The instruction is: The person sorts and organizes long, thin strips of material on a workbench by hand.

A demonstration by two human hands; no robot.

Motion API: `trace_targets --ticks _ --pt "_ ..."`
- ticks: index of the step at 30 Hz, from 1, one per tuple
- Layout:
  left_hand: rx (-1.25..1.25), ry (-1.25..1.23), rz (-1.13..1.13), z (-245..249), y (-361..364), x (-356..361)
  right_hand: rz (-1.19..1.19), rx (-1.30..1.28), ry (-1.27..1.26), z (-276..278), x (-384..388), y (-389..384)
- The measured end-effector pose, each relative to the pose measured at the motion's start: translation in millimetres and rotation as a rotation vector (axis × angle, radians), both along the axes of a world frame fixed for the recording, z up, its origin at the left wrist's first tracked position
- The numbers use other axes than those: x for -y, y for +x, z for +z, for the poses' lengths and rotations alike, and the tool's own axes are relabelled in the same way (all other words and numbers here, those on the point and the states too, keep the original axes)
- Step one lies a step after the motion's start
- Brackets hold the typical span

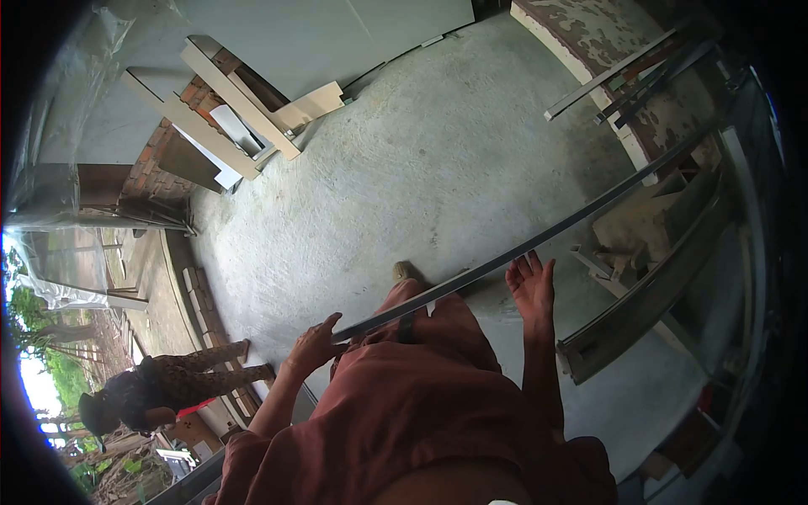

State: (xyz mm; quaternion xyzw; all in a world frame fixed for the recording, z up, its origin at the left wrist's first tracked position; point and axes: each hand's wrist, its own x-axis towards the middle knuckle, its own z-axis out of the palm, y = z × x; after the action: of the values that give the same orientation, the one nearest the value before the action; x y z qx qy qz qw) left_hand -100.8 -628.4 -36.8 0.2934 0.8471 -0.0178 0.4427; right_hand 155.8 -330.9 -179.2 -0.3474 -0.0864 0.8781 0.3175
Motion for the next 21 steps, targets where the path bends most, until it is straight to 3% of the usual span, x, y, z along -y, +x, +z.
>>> trace_targets --ticks 7,16,21 --pt "0.153 0.088 0.072 4 -18 -9 -0.05 0.0 -0.009 6 34 1" --pt "0.319 0.209 -0.098 -14 -53 -5 -0.064 0.114 -0.047 33 121 -40" --pt "0.465 0.28 -0.092 -27 -68 3 0.178 0.302 0.025 68 186 -81"
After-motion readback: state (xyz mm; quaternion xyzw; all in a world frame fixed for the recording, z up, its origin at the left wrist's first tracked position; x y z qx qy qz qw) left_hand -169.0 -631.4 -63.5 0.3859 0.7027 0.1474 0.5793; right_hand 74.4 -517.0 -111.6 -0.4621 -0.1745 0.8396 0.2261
